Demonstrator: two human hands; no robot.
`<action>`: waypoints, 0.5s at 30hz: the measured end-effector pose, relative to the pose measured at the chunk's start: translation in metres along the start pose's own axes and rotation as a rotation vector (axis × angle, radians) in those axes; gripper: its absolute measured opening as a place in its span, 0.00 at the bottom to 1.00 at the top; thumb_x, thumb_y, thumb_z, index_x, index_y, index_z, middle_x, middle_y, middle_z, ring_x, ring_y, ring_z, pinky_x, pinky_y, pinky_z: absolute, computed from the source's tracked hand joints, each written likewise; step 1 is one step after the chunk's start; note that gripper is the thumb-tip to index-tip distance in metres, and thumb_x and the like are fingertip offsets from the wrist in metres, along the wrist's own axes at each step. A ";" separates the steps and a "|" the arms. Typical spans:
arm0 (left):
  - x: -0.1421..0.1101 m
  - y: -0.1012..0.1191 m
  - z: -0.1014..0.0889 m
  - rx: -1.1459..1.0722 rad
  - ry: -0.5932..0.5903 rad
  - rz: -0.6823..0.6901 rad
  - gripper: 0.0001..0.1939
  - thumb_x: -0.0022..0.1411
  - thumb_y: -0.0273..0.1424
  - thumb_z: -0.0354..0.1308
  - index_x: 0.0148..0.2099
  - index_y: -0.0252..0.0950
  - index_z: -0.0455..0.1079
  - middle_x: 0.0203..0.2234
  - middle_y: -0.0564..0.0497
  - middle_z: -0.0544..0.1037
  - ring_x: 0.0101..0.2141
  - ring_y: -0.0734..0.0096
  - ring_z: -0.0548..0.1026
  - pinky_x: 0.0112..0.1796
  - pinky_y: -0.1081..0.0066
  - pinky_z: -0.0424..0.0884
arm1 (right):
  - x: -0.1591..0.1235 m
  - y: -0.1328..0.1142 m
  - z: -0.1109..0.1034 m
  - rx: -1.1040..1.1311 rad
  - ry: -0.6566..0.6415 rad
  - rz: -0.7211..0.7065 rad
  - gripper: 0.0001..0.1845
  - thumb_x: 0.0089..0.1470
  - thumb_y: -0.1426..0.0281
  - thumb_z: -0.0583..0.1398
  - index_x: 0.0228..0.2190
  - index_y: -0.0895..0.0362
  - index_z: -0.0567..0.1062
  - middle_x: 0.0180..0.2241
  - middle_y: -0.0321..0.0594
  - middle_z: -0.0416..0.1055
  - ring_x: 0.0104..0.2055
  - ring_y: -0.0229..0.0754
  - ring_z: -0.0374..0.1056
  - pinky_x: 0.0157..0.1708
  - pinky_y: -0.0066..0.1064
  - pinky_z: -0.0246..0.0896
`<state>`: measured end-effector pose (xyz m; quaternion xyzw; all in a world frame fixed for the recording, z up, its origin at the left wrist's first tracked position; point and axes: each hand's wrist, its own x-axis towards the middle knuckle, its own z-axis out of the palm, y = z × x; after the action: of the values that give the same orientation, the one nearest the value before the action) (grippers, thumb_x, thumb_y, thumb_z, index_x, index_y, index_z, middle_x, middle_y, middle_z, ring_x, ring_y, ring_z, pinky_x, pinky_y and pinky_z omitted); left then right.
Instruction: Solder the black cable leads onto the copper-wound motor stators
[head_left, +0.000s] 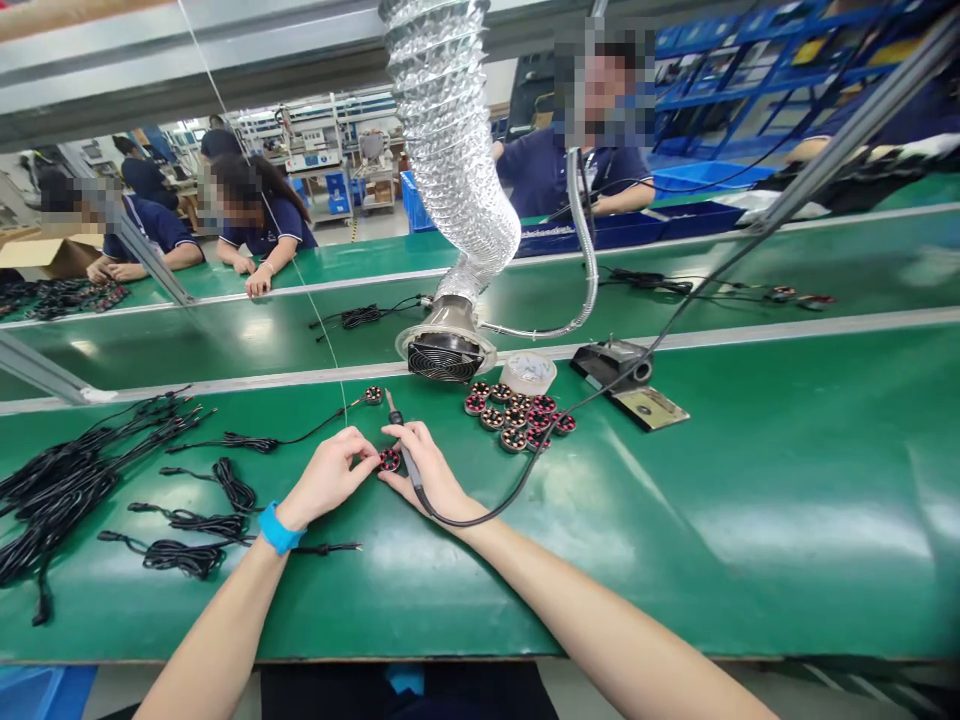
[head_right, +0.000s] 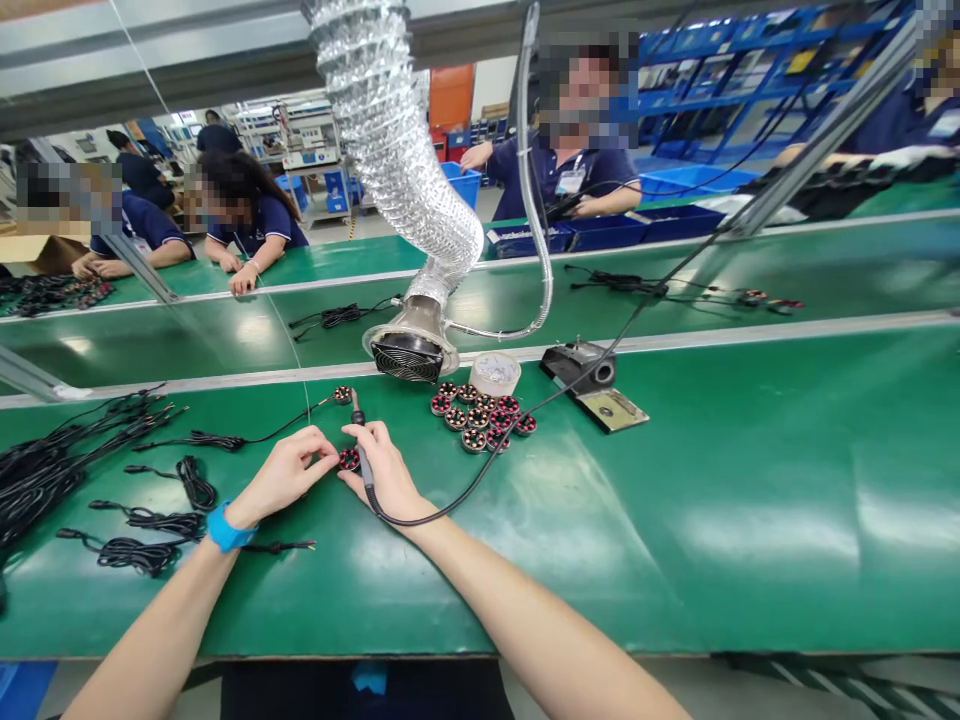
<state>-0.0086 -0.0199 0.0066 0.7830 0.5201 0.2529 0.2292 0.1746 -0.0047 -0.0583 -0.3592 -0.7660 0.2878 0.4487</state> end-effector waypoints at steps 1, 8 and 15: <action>0.000 -0.001 -0.002 0.013 -0.007 -0.006 0.11 0.66 0.34 0.54 0.34 0.36 0.75 0.29 0.52 0.70 0.28 0.71 0.65 0.32 0.70 0.61 | 0.000 -0.001 -0.001 0.005 -0.007 -0.004 0.36 0.48 0.77 0.68 0.56 0.51 0.64 0.47 0.41 0.61 0.43 0.42 0.67 0.47 0.38 0.68; 0.000 -0.003 0.000 0.001 -0.099 -0.084 0.14 0.66 0.38 0.52 0.33 0.36 0.72 0.30 0.52 0.71 0.28 0.71 0.66 0.31 0.70 0.62 | -0.001 -0.005 -0.004 0.051 -0.033 -0.022 0.33 0.50 0.81 0.63 0.56 0.51 0.64 0.48 0.42 0.61 0.44 0.41 0.68 0.48 0.36 0.67; 0.007 -0.011 0.010 -0.278 -0.001 -0.234 0.16 0.63 0.43 0.53 0.33 0.35 0.70 0.28 0.51 0.74 0.29 0.70 0.69 0.32 0.71 0.64 | 0.000 -0.006 -0.003 -0.021 -0.029 -0.006 0.33 0.50 0.80 0.64 0.55 0.51 0.65 0.47 0.41 0.62 0.44 0.42 0.69 0.47 0.36 0.67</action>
<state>-0.0076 -0.0105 -0.0069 0.6780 0.5676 0.2934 0.3632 0.1754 -0.0083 -0.0523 -0.3576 -0.7765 0.2835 0.4345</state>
